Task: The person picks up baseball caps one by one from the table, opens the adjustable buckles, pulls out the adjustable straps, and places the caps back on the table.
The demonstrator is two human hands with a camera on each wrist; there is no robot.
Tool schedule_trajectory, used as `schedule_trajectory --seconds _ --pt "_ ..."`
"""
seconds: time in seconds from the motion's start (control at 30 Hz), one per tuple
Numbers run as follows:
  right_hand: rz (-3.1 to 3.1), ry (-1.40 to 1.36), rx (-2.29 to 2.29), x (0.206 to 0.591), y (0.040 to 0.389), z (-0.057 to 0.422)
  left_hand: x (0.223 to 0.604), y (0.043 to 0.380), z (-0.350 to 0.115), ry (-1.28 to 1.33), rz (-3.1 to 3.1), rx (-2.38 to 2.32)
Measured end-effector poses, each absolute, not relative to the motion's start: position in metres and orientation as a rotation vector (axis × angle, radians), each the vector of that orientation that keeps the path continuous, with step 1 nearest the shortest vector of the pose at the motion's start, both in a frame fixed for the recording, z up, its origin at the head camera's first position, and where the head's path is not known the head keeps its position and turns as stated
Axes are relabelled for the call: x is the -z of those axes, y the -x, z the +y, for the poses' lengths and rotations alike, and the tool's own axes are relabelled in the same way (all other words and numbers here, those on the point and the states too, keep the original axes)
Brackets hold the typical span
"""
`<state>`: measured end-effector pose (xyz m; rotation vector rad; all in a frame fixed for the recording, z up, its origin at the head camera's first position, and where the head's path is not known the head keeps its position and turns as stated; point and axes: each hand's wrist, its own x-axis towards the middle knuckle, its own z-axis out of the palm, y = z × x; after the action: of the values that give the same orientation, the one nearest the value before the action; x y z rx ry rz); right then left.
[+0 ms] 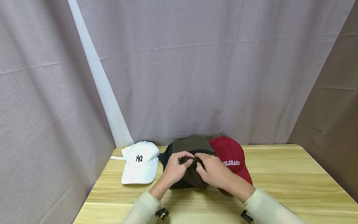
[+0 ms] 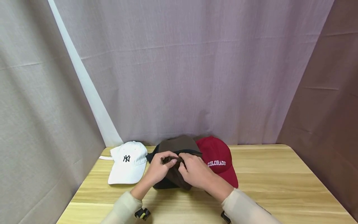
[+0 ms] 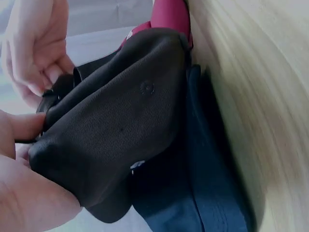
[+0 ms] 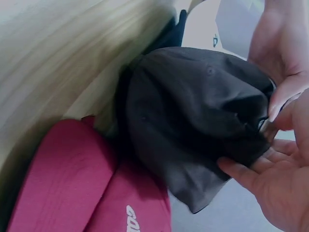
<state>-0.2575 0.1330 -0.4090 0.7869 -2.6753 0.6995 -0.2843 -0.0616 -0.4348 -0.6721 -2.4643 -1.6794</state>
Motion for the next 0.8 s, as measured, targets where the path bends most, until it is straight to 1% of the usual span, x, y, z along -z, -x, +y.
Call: schedule_trajectory --seconds 0.33,0.47,0.6,0.8 --pt "-2.603 -0.956 -0.787 0.417 0.264 0.154 0.437 0.289 -0.074 0.68 -2.39 1.849" --pt "-2.575 -0.946 -0.788 0.42 0.268 0.157 0.433 0.287 -0.077 0.661 -2.361 1.817" --pt "-2.531 -0.92 -0.798 0.423 0.271 0.158 0.426 0.283 -0.077 0.733 -2.29 1.513" --pt "-2.525 -0.895 -0.778 0.424 0.272 0.158 0.421 0.28 -0.069 0.927 -2.138 0.592"
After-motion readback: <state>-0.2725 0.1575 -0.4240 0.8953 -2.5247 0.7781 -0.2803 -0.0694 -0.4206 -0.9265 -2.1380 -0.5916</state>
